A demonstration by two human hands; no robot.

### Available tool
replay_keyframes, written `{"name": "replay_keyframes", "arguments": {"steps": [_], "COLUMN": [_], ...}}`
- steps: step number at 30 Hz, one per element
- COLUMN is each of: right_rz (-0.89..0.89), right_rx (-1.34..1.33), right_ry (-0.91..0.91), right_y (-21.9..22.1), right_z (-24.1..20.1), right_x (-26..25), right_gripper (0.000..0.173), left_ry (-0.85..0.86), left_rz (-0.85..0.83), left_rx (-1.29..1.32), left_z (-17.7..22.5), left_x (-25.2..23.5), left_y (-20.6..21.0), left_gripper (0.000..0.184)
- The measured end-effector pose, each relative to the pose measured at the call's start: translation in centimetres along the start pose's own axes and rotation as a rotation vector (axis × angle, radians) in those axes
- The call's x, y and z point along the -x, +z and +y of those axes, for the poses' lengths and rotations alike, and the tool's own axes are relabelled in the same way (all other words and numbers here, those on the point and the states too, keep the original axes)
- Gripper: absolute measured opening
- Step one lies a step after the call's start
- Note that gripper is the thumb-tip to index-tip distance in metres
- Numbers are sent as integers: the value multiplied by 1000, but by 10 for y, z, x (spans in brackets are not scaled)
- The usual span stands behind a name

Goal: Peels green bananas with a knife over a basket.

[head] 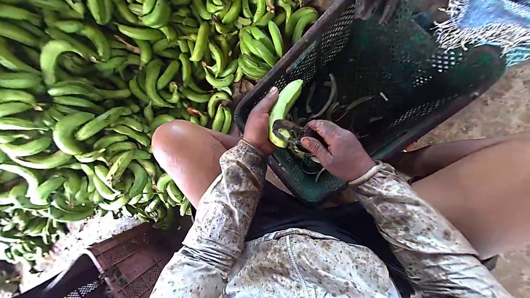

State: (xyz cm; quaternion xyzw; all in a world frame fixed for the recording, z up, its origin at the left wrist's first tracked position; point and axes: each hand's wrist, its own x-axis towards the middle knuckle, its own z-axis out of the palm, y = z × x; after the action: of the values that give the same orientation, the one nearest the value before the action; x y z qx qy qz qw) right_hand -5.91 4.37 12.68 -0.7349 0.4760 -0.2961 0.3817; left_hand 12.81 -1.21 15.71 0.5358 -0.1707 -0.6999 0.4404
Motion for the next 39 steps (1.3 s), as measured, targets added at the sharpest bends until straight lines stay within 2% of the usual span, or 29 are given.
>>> {"name": "replay_keyframes", "arguments": {"steps": [3, 6, 8, 9, 11, 13, 15, 17, 21, 22, 24, 27, 29, 32, 34, 36, 39], "right_rz": [87, 206, 254, 260, 203, 67, -32, 10, 263, 281, 248, 56, 3, 142, 196, 185, 67], "right_rx": [88, 150, 114, 82, 3, -96, -117, -41, 83, 74, 11, -114, -81, 44, 67, 13, -124], "right_ry": [113, 468, 569, 541, 351, 133, 37, 124, 444, 445, 310, 77, 130, 369, 422, 351, 106], "right_y": [-10, -40, -56, -59, -54, -35, -16, -19, -57, -61, -56, -24, -15, -42, -60, -60, -30], "right_z": [12, 34, 40, 36, 18, 3, 1, 10, 33, 30, 14, -3, 4, 32, 38, 20, -3], "right_x": [-20, -41, -42, -36, -21, -7, -3, -14, -38, -35, -22, -2, -9, -36, -42, -29, -6], "right_gripper": [46, 48, 50, 49, 44, 38, 38, 38, 44, 44, 42, 37, 38, 42, 44, 43, 37], "left_ry": [1, -9, -30, -33, 9, 83, 133, 117, -19, -40, -18, 99, 87, -14, -14, 76, 278], "left_rz": [-107, -135, -103, -77, -44, -68, -107, -165, -315, -325, -264, -141, -186, -340, -351, -216, -99], "left_rx": [-59, -141, -176, -177, -144, -149, -222, -295, -331, -318, -295, -264, -288, -337, -350, -349, -383], "left_z": [-8, -11, -10, -10, -10, -10, -10, -13, -10, -10, -11, -11, -11, -14, -12, -14, -18], "left_x": [10, 14, 13, 10, 2, -3, 1, 8, 19, 18, 11, 2, 4, 14, 17, 10, -12], "left_y": [6, 2, -3, -6, -8, -9, -5, -2, -9, -12, -13, -9, -7, -14, -13, -11, -15], "left_gripper": [43, 43, 46, 47, 50, 54, 50, 47, 53, 55, 57, 50, 47, 50, 48, 44, 42]}}
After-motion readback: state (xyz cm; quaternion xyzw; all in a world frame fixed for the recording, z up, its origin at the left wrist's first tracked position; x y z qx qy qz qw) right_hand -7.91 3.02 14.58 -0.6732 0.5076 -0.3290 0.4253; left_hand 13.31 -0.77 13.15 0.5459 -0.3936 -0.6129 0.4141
